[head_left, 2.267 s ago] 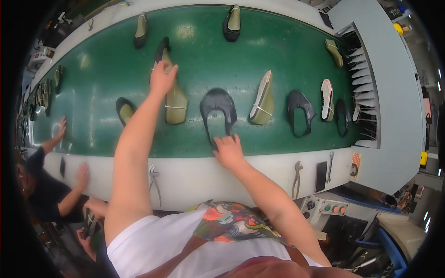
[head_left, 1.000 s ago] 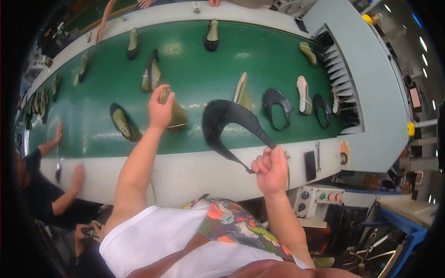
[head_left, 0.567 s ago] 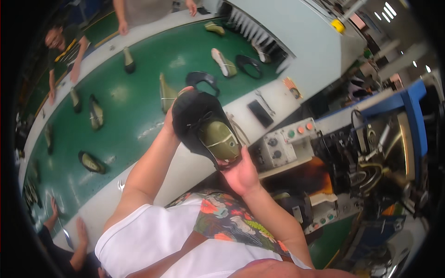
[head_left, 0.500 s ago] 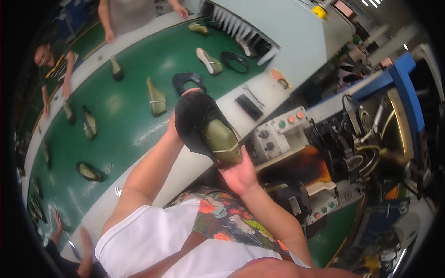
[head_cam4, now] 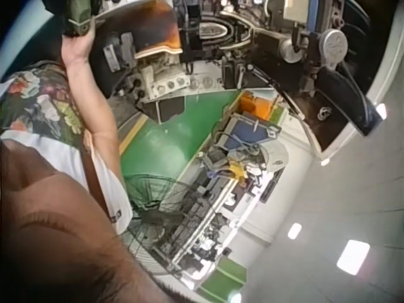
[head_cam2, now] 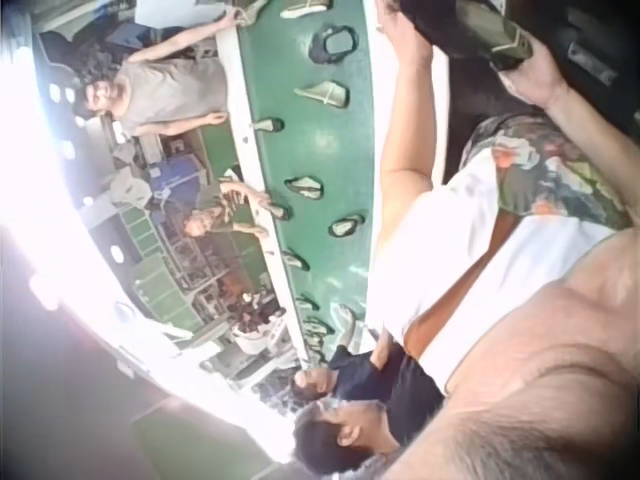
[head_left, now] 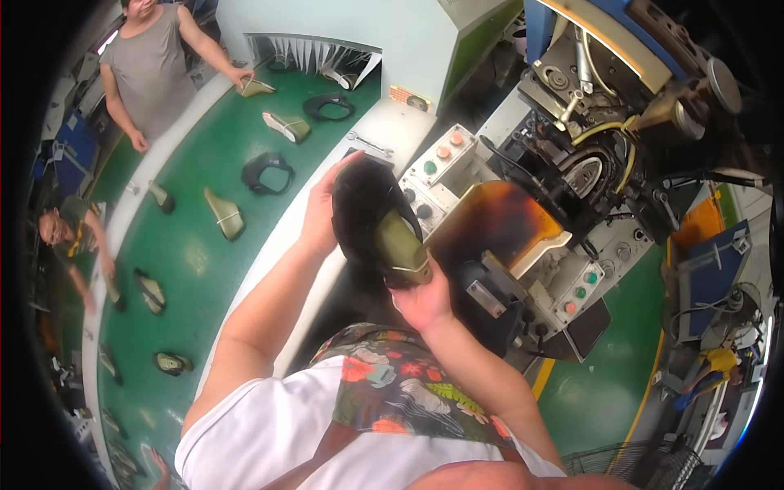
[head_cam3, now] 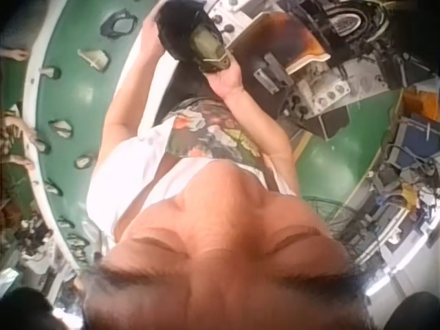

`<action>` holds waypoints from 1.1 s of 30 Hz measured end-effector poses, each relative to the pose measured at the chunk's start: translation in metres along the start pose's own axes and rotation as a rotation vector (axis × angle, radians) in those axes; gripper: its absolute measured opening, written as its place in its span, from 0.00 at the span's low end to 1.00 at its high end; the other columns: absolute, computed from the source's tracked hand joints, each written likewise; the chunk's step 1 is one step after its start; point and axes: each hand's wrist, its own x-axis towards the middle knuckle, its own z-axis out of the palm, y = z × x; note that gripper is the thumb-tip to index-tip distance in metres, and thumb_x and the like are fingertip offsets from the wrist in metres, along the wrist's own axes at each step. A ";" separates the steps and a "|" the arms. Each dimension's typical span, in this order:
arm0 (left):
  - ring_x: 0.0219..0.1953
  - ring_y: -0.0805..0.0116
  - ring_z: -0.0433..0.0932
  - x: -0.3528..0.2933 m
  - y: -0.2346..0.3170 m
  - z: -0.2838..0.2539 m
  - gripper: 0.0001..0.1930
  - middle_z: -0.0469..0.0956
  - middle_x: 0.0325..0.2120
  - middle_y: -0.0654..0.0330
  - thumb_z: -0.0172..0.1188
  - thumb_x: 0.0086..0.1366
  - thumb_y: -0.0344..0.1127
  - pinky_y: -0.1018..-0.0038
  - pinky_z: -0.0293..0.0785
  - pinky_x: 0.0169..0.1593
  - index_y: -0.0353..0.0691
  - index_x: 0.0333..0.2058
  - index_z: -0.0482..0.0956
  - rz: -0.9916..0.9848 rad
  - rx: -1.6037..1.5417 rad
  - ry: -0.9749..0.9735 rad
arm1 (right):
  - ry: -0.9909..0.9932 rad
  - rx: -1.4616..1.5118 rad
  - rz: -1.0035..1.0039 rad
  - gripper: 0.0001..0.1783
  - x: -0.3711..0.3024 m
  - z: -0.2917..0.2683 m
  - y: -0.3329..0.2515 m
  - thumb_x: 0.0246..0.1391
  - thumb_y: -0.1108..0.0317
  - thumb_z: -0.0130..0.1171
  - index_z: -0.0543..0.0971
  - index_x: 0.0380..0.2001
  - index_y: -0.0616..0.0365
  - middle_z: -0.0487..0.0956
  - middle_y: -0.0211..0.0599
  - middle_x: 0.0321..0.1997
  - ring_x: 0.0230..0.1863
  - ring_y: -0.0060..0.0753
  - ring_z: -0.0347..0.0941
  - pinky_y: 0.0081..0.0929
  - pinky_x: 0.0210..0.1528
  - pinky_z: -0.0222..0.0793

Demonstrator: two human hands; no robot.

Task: The person fits shoe uppers onto shoe lasts by hand, inserts each shoe into a lasting machine, and presses the machine controls to press and shape the uppers onto the lasts.

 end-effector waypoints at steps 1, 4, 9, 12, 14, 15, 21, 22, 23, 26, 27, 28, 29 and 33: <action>0.48 0.72 0.76 0.000 0.007 0.001 0.21 0.78 0.47 0.58 0.60 0.68 0.32 0.73 0.73 0.53 0.40 0.59 0.71 0.006 0.076 0.005 | 0.015 0.013 -0.003 0.26 0.000 -0.002 -0.003 0.70 0.53 0.38 0.70 0.62 0.55 0.72 0.39 0.64 0.61 0.40 0.70 0.39 0.60 0.67; 0.42 0.76 0.76 0.009 0.010 -0.010 0.15 0.77 0.38 0.62 0.57 0.71 0.41 0.77 0.75 0.45 0.39 0.50 0.75 -0.180 -0.052 0.033 | 0.041 0.007 -0.017 0.26 0.002 -0.011 -0.003 0.71 0.54 0.37 0.69 0.62 0.58 0.71 0.42 0.64 0.63 0.42 0.68 0.41 0.65 0.63; 0.32 0.76 0.72 0.014 0.019 -0.021 0.17 0.77 0.29 0.65 0.54 0.72 0.46 0.78 0.69 0.36 0.36 0.38 0.78 -0.290 0.160 -0.008 | 0.103 0.004 -0.087 0.25 -0.001 -0.012 -0.004 0.71 0.54 0.38 0.70 0.60 0.58 0.73 0.41 0.61 0.60 0.41 0.69 0.38 0.62 0.65; 0.32 0.76 0.69 0.026 -0.009 -0.046 0.12 0.75 0.29 0.65 0.56 0.70 0.41 0.77 0.67 0.37 0.37 0.40 0.78 -0.163 0.425 0.018 | 0.040 -0.067 -0.133 0.23 -0.009 0.004 0.001 0.72 0.56 0.38 0.70 0.60 0.55 0.74 0.38 0.60 0.58 0.37 0.70 0.35 0.58 0.66; 0.34 0.72 0.73 0.035 -0.021 -0.052 0.14 0.78 0.31 0.61 0.56 0.70 0.41 0.73 0.70 0.40 0.35 0.42 0.78 -0.325 0.457 0.137 | 0.018 -0.121 -0.113 0.23 -0.013 0.010 0.001 0.71 0.57 0.40 0.68 0.63 0.55 0.72 0.37 0.62 0.60 0.35 0.68 0.35 0.60 0.65; 0.34 0.72 0.73 0.040 -0.036 -0.057 0.14 0.78 0.31 0.61 0.56 0.70 0.41 0.73 0.70 0.40 0.35 0.42 0.78 -0.332 0.460 0.144 | 0.021 -0.120 -0.103 0.23 -0.012 0.015 0.001 0.71 0.57 0.40 0.68 0.63 0.55 0.72 0.37 0.62 0.60 0.35 0.68 0.35 0.60 0.65; 0.36 0.70 0.74 0.044 -0.118 -0.070 0.14 0.79 0.33 0.59 0.54 0.71 0.41 0.71 0.72 0.42 0.34 0.42 0.78 -0.336 0.520 0.463 | 0.017 -0.225 -0.016 0.25 -0.007 0.025 0.006 0.69 0.65 0.49 0.64 0.66 0.54 0.71 0.36 0.63 0.61 0.33 0.67 0.36 0.63 0.63; 0.35 0.70 0.74 0.044 -0.124 -0.071 0.14 0.79 0.33 0.59 0.54 0.71 0.41 0.71 0.72 0.41 0.34 0.41 0.78 -0.327 0.512 0.456 | 0.041 -0.238 -0.012 0.25 -0.006 0.022 0.006 0.68 0.66 0.51 0.64 0.66 0.54 0.71 0.35 0.62 0.60 0.32 0.67 0.36 0.63 0.64; 0.34 0.71 0.74 0.045 -0.130 -0.072 0.14 0.79 0.32 0.59 0.54 0.70 0.40 0.72 0.72 0.41 0.33 0.40 0.78 -0.318 0.505 0.449 | 0.064 -0.251 -0.008 0.26 -0.004 0.020 0.006 0.67 0.67 0.52 0.63 0.66 0.54 0.72 0.35 0.61 0.60 0.32 0.67 0.36 0.62 0.64; 0.32 0.72 0.73 0.049 -0.132 -0.073 0.13 0.78 0.30 0.60 0.55 0.70 0.39 0.72 0.72 0.38 0.33 0.38 0.78 -0.387 0.528 0.419 | 0.161 -0.237 0.007 0.27 0.000 0.016 0.004 0.66 0.67 0.54 0.63 0.66 0.51 0.73 0.34 0.58 0.57 0.32 0.69 0.39 0.60 0.66; 0.30 0.72 0.73 0.048 -0.136 -0.080 0.12 0.77 0.28 0.61 0.55 0.69 0.39 0.72 0.72 0.36 0.35 0.36 0.78 -0.349 0.520 0.446 | 0.157 -0.238 0.013 0.27 -0.005 0.019 0.005 0.66 0.67 0.54 0.63 0.66 0.51 0.73 0.34 0.58 0.57 0.32 0.69 0.39 0.60 0.66; 0.30 0.72 0.73 0.050 -0.136 -0.084 0.12 0.77 0.28 0.61 0.55 0.69 0.39 0.72 0.72 0.36 0.35 0.36 0.78 -0.338 0.522 0.455 | 0.148 -0.257 0.043 0.27 -0.007 0.024 0.002 0.67 0.67 0.53 0.62 0.67 0.52 0.74 0.32 0.55 0.56 0.30 0.70 0.39 0.59 0.66; 0.30 0.72 0.72 0.048 -0.137 -0.086 0.12 0.77 0.27 0.62 0.56 0.69 0.39 0.72 0.71 0.35 0.36 0.35 0.78 -0.351 0.493 0.416 | 0.137 -0.277 0.074 0.28 -0.010 0.030 -0.001 0.67 0.66 0.53 0.61 0.68 0.52 0.74 0.31 0.53 0.54 0.28 0.70 0.38 0.58 0.67; 0.28 0.75 0.71 0.037 -0.091 -0.024 0.11 0.76 0.25 0.65 0.57 0.68 0.39 0.75 0.70 0.34 0.37 0.34 0.79 -0.351 0.333 0.202 | 0.121 -0.488 0.055 0.34 -0.029 0.028 -0.012 0.67 0.60 0.55 0.56 0.70 0.56 0.71 0.35 0.57 0.55 0.28 0.69 0.35 0.57 0.67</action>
